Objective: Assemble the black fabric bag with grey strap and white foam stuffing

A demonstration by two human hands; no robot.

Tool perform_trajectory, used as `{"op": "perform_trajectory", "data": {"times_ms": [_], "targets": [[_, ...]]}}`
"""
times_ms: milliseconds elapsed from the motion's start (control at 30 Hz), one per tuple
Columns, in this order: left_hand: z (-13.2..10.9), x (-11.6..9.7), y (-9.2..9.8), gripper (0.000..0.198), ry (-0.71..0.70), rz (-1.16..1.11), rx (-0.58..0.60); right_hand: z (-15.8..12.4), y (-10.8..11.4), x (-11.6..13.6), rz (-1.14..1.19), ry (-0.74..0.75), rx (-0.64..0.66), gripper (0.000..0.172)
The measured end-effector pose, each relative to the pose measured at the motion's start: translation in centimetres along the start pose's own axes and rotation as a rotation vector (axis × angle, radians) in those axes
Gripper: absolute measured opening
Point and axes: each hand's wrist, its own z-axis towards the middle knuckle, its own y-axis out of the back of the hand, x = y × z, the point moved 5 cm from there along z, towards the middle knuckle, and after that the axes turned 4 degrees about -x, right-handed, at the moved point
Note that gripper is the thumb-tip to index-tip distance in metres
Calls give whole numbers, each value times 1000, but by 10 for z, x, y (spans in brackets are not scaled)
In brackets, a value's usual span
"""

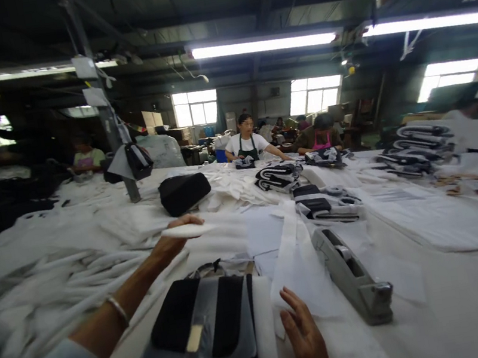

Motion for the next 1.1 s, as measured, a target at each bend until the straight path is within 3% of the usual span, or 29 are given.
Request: {"op": "perform_trajectory", "data": {"times_ms": [67, 167, 233, 300, 433, 567, 633, 700, 767, 900, 1000, 1100], "targets": [[-36, 10, 52, 37, -81, 51, -44, 0, 3, 0, -25, -39, 4, 58], [-96, 23, 127, 33, -220, 312, -226, 1, 8, 2, -68, -91, 20, 62], [-134, 33, 159, 31, -264, 486, -278, 0, 10, 4, -101, -108, 9, 61], [-165, 45, 171, 32, -270, 565, -229, 0, 11, 4, -131, -109, -8, 61], [-205, 70, 159, 22, -187, 466, -73, 2, 15, 1, -119, -141, -63, 63], [-216, 94, 144, 18, -45, 181, -116, 11, 30, 20, -48, -185, -141, 72], [-215, 111, 136, 32, 85, 43, -126, 17, 35, 49, -92, -150, -174, 72], [-214, 130, 122, 61, 250, -112, -66, 24, 27, 87, -157, -54, -156, 65], [-213, 142, 104, 79, 359, -246, 37, 29, 3, 125, -221, 50, -64, 57], [-210, 145, 87, 78, 326, -230, 111, 36, -82, 176, -303, 203, 262, 47], [-215, 142, 91, 76, 308, -176, 112, 40, -148, 187, -352, 311, 494, 43], [-227, 141, 97, 76, 338, -202, 143, 42, -195, 178, -443, 419, 647, 41]]}}
